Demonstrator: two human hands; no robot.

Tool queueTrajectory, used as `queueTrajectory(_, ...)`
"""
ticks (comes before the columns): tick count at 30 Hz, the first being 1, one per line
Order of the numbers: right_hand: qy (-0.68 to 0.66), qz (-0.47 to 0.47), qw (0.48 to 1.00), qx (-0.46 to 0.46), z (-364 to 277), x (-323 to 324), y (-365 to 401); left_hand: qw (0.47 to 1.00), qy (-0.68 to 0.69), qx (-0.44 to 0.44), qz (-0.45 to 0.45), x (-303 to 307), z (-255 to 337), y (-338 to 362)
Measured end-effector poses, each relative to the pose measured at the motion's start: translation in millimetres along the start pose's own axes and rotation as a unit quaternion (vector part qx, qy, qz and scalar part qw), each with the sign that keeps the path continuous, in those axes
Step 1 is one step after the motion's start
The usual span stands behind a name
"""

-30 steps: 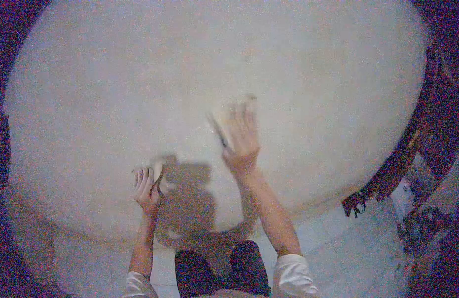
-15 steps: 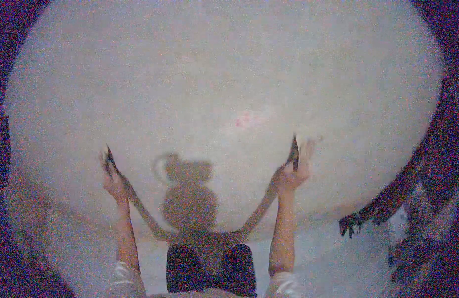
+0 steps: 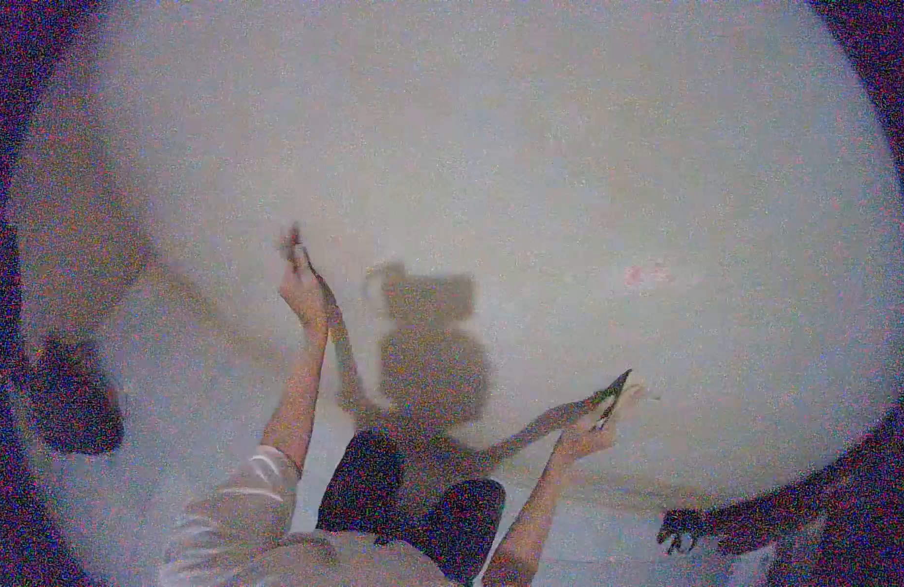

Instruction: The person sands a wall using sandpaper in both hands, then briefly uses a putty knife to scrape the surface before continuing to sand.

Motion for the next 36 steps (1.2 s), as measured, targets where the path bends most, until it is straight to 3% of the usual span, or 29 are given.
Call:
queueTrajectory(1, -0.002, -0.007, 1.000, -0.004, -16.1, -12.9, 16.9, 0.968, 0.099, 0.218, 0.075, 31.7, -59.2, -10.9)
queueTrajectory(2, -0.008, 0.004, 1.000, -0.030, -15.2, -12.2, 19.6, 0.976, -0.042, 0.150, 0.149, 36.5, -67.3, -5.4)
queueTrajectory(4, -0.016, 0.016, 0.998, -0.060, -5.5, -14.3, 28.5, 0.963, 0.055, 0.243, 0.107, 13.4, -43.8, 29.0)
queueTrajectory(5, -0.022, 0.011, 0.997, -0.078, 5.4, -19.5, 38.6, 0.986, -0.032, 0.162, 0.038, -8.2, -47.6, 44.7)
queueTrajectory(6, -0.028, 0.006, 0.994, -0.102, 32.6, 34.1, 10.1, 0.989, -0.123, 0.076, -0.035, -38.2, 18.8, 104.0)
queueTrajectory(8, -0.032, -0.036, 0.987, -0.154, 79.6, 60.5, 17.0, 0.973, 0.088, -0.117, -0.181, -86.3, 72.0, 210.9)
queueTrajectory(9, -0.035, -0.073, 0.977, -0.195, 102.0, 56.0, 28.9, 0.971, 0.081, -0.110, -0.194, -94.1, 50.2, 226.2)
queueTrajectory(10, -0.010, -0.082, 0.974, -0.212, 132.2, 73.4, 37.4, 0.959, -0.001, -0.157, -0.235, -106.3, 31.7, 250.3)
queueTrajectory(11, -0.025, -0.069, 0.981, -0.179, 133.0, 72.7, 33.3, 0.937, -0.075, -0.217, -0.262, -110.5, 29.5, 248.4)
queueTrajectory(13, -0.032, -0.055, 0.987, -0.145, 139.4, 94.6, 8.0, 0.981, -0.077, -0.142, -0.105, -82.8, 77.2, 224.4)
queueTrajectory(14, -0.032, -0.066, 0.986, -0.152, 128.5, 99.5, -6.9, 0.999, -0.041, -0.034, -0.004, -69.9, 63.1, 199.8)
queueTrajectory(15, -0.037, -0.079, 0.983, -0.160, 157.2, 103.7, -8.7, 0.992, -0.008, 0.074, 0.100, -71.4, 40.0, 216.2)
queueTrajectory(16, -0.048, -0.049, 0.990, -0.123, 188.7, 105.7, -9.6, 0.992, -0.013, 0.074, 0.097, -89.6, 39.6, 234.6)
queueTrajectory(18, -0.038, -0.050, 0.991, -0.121, 213.9, 115.2, -23.3, 0.949, -0.085, 0.279, 0.123, -113.8, 12.9, 264.2)
queueTrajectory(19, -0.032, -0.045, 0.992, -0.114, 222.5, 121.3, -34.5, 0.962, -0.034, 0.246, 0.116, -137.4, 31.5, 286.5)
queueTrajectory(20, -0.036, -0.051, 0.995, -0.082, 132.5, 88.8, -21.6, 0.964, 0.033, 0.232, 0.127, -92.5, 16.0, 240.9)
queueTrajectory(22, -0.007, -0.059, 0.994, -0.094, 127.1, 85.9, -23.1, 0.998, -0.009, 0.051, -0.023, -127.8, 86.8, 260.6)
queueTrajectory(24, -0.026, -0.060, 0.993, -0.100, 162.3, 77.7, -2.1, 0.973, -0.037, -0.198, -0.112, -155.2, 135.7, 280.4)
queueTrajectory(25, -0.034, -0.065, 0.991, -0.110, 158.2, 64.0, 9.9, 0.972, -0.042, -0.205, -0.106, -146.5, 119.7, 257.6)
queueTrajectory(27, -0.022, -0.058, 0.993, -0.098, 142.3, 53.1, 20.0, 0.946, -0.091, -0.241, -0.197, -138.7, 83.6, 219.6)
queueTrajectory(28, 0.001, -0.049, 0.995, -0.091, 147.5, 51.7, 21.7, 0.947, -0.120, -0.261, -0.146, -133.4, 79.5, 203.5)
queueTrajectory(30, -0.013, -0.037, 0.993, -0.112, 157.5, 46.8, 22.9, 0.977, -0.072, -0.199, 0.001, -114.6, 77.9, 157.0)
queueTrajectory(31, -0.021, -0.033, 0.990, -0.132, 162.8, 44.2, 20.4, 0.990, -0.085, -0.098, 0.051, -109.1, 46.6, 120.6)
queueTrajectory(32, -0.041, -0.082, 0.964, -0.248, 190.1, 34.2, 35.5, 0.990, -0.094, 0.003, 0.102, -101.6, 12.8, 94.3)
queueTrajectory(33, -0.046, -0.085, 0.964, -0.248, 194.7, 25.1, 34.3, 0.990, -0.096, 0.001, 0.107, -103.8, 30.2, 86.7)
queueTrajectory(35, 0.018, -0.007, 1.000, -0.011, 143.7, 35.5, 12.8, 0.957, -0.062, 0.279, 0.038, -104.9, 34.0, 71.8)
queueTrajectory(36, 0.018, -0.006, 1.000, -0.010, 143.2, 33.4, 16.1, 0.984, 0.036, 0.164, 0.061, -113.1, 48.9, 77.5)
Point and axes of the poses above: each hand's wrist, its own y-axis away from the middle knuckle, its own x-axis out of the back of the hand, z = x × y, the point moved 10 cm from there along -y, towards the middle knuckle, and after that the axes turned 15 degrees about x, right-handed, at the moved point
